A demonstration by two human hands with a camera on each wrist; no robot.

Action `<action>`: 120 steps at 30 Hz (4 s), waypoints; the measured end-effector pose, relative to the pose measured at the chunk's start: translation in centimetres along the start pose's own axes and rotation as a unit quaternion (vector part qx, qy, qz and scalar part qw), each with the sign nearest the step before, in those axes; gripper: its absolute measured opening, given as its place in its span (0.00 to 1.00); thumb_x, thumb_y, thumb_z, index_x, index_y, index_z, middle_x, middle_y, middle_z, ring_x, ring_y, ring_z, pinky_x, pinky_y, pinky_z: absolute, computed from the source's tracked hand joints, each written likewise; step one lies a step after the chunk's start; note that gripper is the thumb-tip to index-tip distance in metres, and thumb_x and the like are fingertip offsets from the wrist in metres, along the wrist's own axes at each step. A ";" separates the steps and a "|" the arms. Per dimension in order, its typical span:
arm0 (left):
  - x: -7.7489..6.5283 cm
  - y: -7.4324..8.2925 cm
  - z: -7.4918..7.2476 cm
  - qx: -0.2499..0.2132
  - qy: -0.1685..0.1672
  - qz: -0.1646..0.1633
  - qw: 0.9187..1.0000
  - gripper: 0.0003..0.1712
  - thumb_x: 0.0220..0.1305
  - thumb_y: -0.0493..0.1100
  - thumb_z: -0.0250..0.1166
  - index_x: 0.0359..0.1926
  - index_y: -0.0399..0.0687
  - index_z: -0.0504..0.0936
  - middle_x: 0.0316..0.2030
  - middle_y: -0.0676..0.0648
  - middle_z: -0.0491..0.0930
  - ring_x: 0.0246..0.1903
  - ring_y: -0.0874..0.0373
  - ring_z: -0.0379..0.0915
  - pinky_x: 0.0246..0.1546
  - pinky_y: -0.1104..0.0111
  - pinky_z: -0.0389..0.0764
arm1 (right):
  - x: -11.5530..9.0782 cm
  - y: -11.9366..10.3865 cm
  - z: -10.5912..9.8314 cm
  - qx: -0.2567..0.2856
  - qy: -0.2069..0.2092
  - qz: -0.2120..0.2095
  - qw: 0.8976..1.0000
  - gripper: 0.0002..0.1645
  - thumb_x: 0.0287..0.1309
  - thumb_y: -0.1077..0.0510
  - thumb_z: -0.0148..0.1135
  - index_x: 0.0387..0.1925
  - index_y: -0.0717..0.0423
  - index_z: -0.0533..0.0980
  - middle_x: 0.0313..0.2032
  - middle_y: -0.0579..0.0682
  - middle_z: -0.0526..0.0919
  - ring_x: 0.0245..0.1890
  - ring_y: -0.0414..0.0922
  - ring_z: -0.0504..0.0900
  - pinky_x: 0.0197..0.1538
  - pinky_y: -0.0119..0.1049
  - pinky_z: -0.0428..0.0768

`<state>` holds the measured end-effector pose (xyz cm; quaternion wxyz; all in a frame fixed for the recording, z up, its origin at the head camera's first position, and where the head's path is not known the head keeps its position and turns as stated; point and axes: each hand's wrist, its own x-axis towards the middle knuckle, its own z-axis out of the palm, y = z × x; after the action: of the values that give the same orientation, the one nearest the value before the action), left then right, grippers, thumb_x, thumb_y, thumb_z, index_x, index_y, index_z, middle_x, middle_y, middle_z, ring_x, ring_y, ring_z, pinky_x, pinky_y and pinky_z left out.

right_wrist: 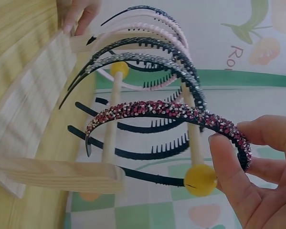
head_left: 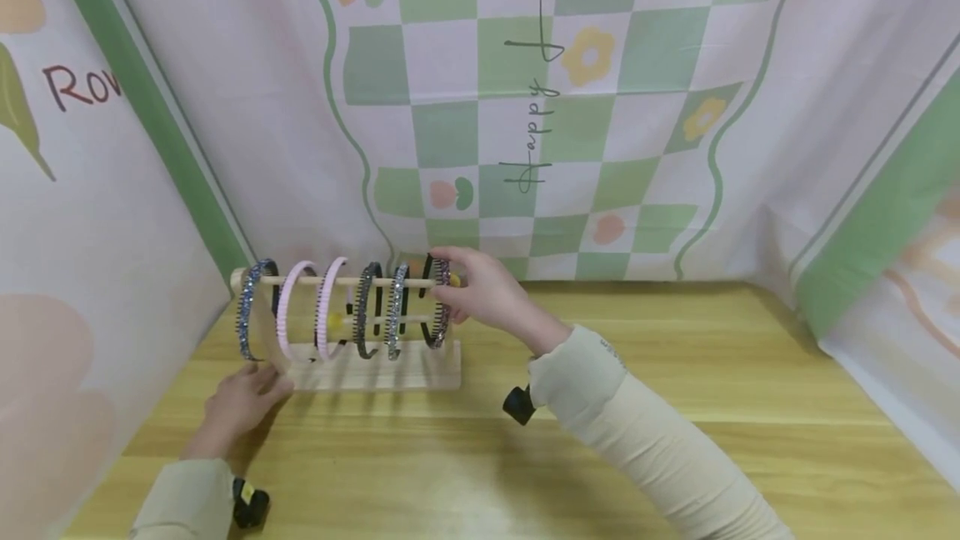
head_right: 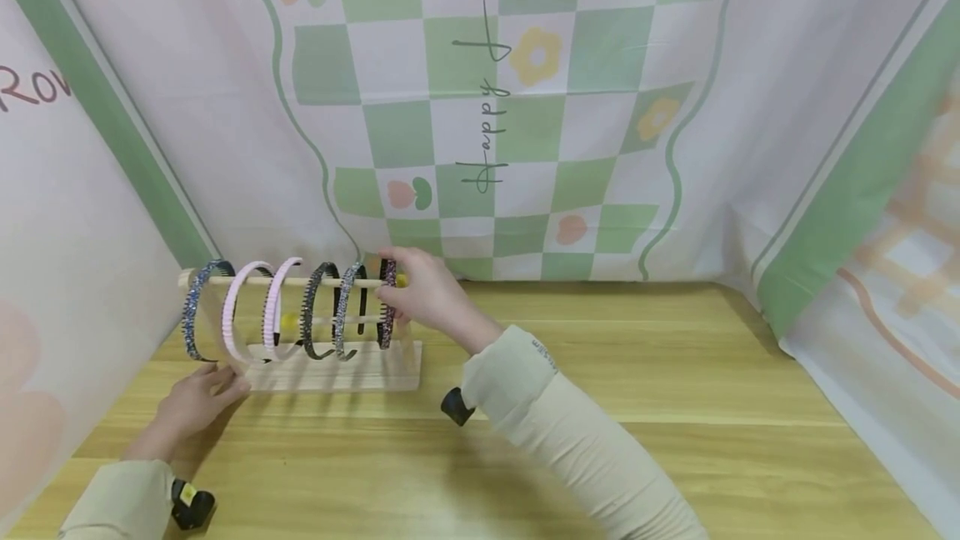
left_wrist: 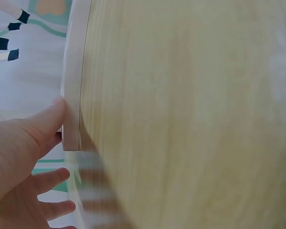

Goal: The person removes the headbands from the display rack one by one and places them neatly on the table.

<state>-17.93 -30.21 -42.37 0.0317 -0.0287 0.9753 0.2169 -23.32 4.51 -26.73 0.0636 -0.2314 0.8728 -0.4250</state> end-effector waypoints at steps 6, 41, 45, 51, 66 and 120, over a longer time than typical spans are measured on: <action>-0.2 0.2 -0.2 -0.004 -0.004 -0.005 1.000 0.41 0.65 0.64 0.48 0.65 0.36 0.59 0.61 0.22 0.51 0.54 0.21 0.49 0.46 0.29 0.53 | -0.4 -0.4 -0.7 0.012 -0.004 0.002 1.000 0.35 0.58 0.59 0.61 0.65 0.48 0.62 0.54 0.56 0.73 0.22 0.45 0.80 0.27 0.34 0.81; -0.5 0.5 -0.4 0.005 -0.008 -0.017 1.000 0.42 0.65 0.65 0.48 0.65 0.35 0.59 0.61 0.21 0.50 0.55 0.20 0.48 0.47 0.30 0.52 | -3.6 -1.0 -4.1 0.055 -0.010 -0.015 0.998 0.32 0.59 0.60 0.59 0.65 0.52 0.63 0.59 0.57 0.69 0.22 0.47 0.81 0.28 0.38 0.82; -0.5 0.4 -0.3 0.004 -0.009 -0.014 1.000 0.42 0.65 0.65 0.47 0.65 0.35 0.59 0.61 0.21 0.50 0.55 0.20 0.48 0.47 0.29 0.52 | -4.0 -1.0 -4.9 0.065 -0.005 -0.014 0.998 0.31 0.60 0.60 0.58 0.65 0.52 0.63 0.50 0.58 0.77 0.23 0.48 0.81 0.29 0.39 0.82; -0.5 0.4 -0.3 -0.001 -0.008 -0.014 1.000 0.42 0.65 0.65 0.48 0.65 0.36 0.59 0.61 0.21 0.49 0.55 0.20 0.48 0.47 0.29 0.51 | -4.7 -0.1 -5.9 0.083 0.010 -0.008 0.996 0.31 0.60 0.60 0.58 0.65 0.53 0.63 0.44 0.59 0.79 0.23 0.50 0.81 0.31 0.41 0.82; -0.5 0.5 -0.6 0.003 -0.014 -0.016 1.000 0.42 0.64 0.65 0.48 0.65 0.36 0.59 0.61 0.21 0.50 0.54 0.19 0.48 0.46 0.29 0.53 | -4.9 4.0 -7.7 0.094 0.059 0.027 0.993 0.32 0.62 0.61 0.56 0.66 0.55 0.61 0.34 0.64 0.80 0.25 0.50 0.82 0.34 0.41 0.82; -0.4 0.4 -0.7 0.007 -0.022 -0.022 0.999 0.43 0.63 0.67 0.48 0.65 0.37 0.60 0.61 0.21 0.49 0.54 0.19 0.47 0.46 0.28 0.52 | -2.3 14.9 -2.9 0.112 0.116 0.137 0.977 0.29 0.61 0.70 0.50 0.64 0.62 0.60 0.48 0.70 0.68 0.29 0.57 0.81 0.36 0.47 0.81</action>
<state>-17.64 -30.10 -41.55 0.0582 -0.0449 0.9749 0.2103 -27.35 15.57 -36.57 0.0453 -0.0508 0.8446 -0.5310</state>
